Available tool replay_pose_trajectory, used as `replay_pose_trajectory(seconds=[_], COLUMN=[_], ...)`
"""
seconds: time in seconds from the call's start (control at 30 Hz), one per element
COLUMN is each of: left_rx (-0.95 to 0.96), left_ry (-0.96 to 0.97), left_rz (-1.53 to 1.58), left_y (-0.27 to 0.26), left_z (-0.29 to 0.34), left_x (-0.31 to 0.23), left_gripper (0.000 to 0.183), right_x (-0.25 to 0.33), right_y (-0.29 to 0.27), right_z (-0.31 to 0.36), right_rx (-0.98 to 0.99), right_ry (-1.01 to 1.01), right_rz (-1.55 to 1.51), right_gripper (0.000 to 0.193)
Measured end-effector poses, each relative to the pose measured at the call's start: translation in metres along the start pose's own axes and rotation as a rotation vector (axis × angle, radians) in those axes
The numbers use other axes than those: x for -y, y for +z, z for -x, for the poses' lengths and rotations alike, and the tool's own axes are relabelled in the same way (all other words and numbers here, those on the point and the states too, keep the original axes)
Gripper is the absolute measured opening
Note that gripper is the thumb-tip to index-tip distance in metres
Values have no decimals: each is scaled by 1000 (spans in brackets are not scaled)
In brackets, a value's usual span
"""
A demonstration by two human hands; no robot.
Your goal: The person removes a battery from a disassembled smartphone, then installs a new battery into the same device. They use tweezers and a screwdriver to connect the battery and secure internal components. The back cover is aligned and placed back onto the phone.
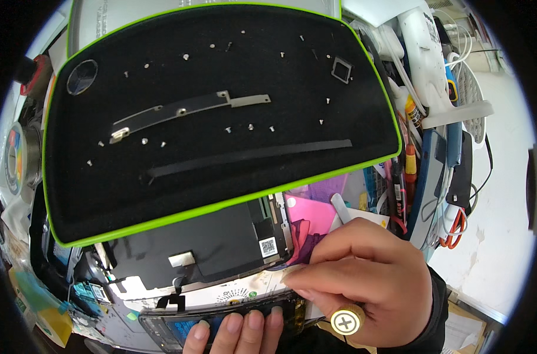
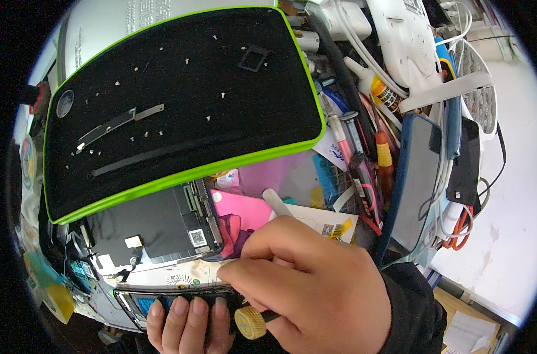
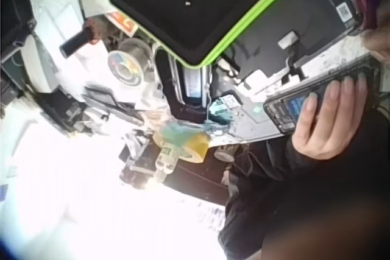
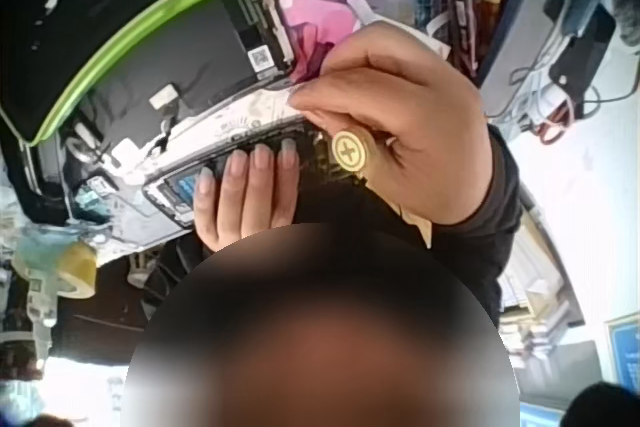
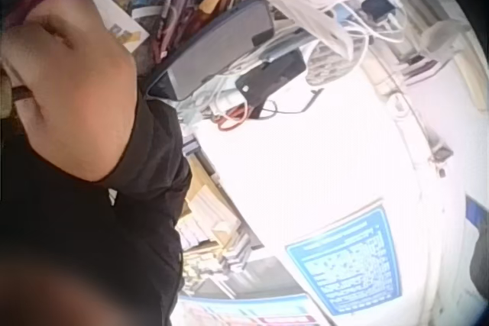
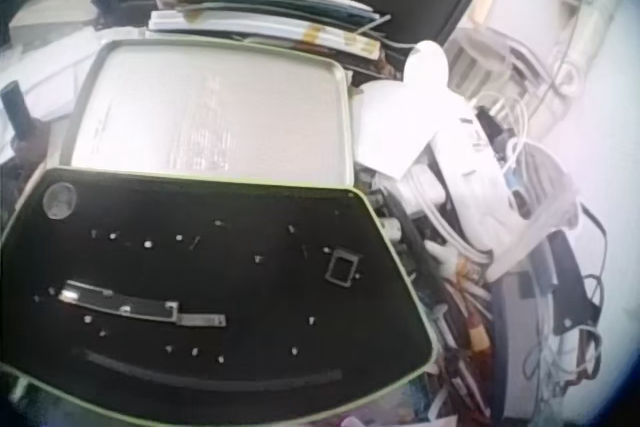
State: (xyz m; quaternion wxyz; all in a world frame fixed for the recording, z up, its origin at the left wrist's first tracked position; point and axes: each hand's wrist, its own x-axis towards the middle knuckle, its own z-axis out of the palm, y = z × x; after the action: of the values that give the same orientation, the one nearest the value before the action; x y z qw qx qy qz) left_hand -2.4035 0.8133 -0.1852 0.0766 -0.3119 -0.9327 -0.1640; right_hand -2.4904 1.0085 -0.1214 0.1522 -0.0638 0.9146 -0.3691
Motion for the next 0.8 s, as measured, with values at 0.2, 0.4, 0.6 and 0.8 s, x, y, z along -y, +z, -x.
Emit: replay_pose_trajectory(seconds=[0.2,0.4,0.6,0.8], left_rx=[-4,-32,-17,-16], left_ry=[-9,3,-13,-18], left_rz=[-11,-33,-26,-22], left_y=[0,3,2,2], left_z=[0,2,2,3], left_x=[-1,0,-2,-2], left_gripper=[26,27,27,28], right_x=[-21,-16,-8,6], right_y=[10,8,1,-8], right_z=[4,1,-3,-12], right_rx=[-13,42,50,111], right_ry=[-71,-98,-138,-144], right_rz=[-133,-70,20,124], right_gripper=[15,23,22,21])
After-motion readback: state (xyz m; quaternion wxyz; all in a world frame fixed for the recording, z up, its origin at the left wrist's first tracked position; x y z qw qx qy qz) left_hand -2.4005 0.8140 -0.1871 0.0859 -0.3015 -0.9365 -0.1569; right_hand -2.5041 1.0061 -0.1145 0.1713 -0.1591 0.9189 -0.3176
